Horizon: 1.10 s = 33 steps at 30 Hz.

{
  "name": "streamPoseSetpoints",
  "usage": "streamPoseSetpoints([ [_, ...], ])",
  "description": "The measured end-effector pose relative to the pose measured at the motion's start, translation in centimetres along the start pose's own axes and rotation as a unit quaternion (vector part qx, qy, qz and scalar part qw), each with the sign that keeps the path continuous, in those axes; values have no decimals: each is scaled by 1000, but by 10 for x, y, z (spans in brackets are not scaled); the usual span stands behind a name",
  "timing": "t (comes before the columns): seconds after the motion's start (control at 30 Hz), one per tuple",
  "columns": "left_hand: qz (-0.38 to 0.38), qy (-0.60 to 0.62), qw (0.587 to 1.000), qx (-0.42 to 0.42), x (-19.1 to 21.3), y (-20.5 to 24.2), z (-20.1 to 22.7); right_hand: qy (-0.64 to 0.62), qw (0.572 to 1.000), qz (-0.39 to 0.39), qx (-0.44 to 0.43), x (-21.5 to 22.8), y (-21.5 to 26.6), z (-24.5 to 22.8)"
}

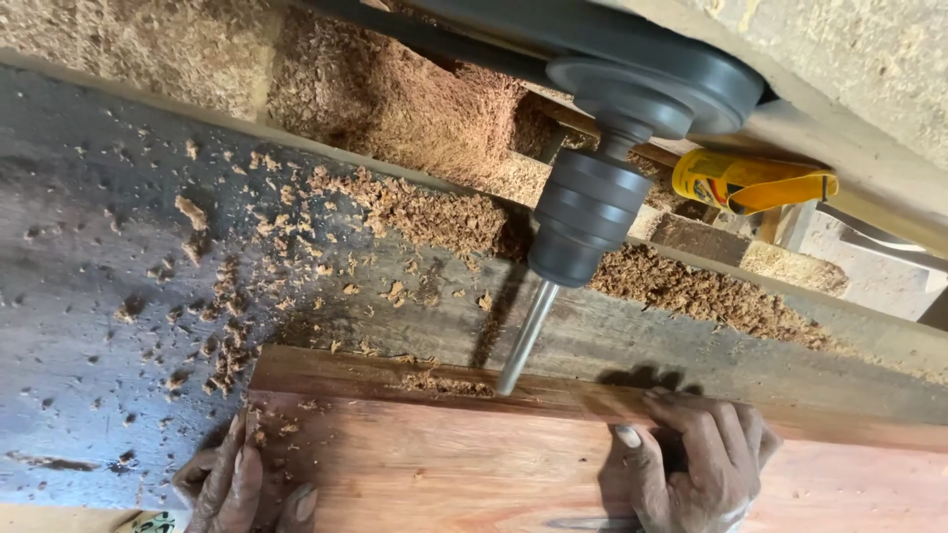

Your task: The person guides a rectangular wooden plank under a spinning router bit to shape its edge. They hold the wood with both hands, moving it back and forth along the machine's track while wood shavings accumulate on the surface.

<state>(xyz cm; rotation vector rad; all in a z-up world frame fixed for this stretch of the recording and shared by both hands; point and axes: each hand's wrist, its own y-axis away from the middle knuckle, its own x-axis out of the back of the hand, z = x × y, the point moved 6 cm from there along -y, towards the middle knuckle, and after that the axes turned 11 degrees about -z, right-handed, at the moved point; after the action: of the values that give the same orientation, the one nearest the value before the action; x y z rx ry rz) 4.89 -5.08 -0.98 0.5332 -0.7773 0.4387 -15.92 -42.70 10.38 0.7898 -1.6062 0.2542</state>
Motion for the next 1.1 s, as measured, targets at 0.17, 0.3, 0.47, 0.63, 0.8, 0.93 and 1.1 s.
streamPoseSetpoints([
  [0.17,69,89,993,-33,43,-44,50,-37,999,22,10,9,-7,-18],
  [0.3,113,106,986,-62,54,-63,82,-49,989,114,76,11,29,-11],
  [0.47,196,173,964,-46,70,-69,96,-94,987,114,62,-21,120,44],
  [0.63,208,199,955,-67,66,-57,94,-6,983,176,48,-28,113,-17],
  [0.8,204,283,937,-14,66,-58,86,-18,968,245,-44,-20,100,-37],
  [0.93,210,261,942,-23,73,-63,98,7,970,237,-57,-21,97,-35],
  [1.1,224,238,944,-49,84,-71,107,17,970,238,-46,-19,96,-34],
])
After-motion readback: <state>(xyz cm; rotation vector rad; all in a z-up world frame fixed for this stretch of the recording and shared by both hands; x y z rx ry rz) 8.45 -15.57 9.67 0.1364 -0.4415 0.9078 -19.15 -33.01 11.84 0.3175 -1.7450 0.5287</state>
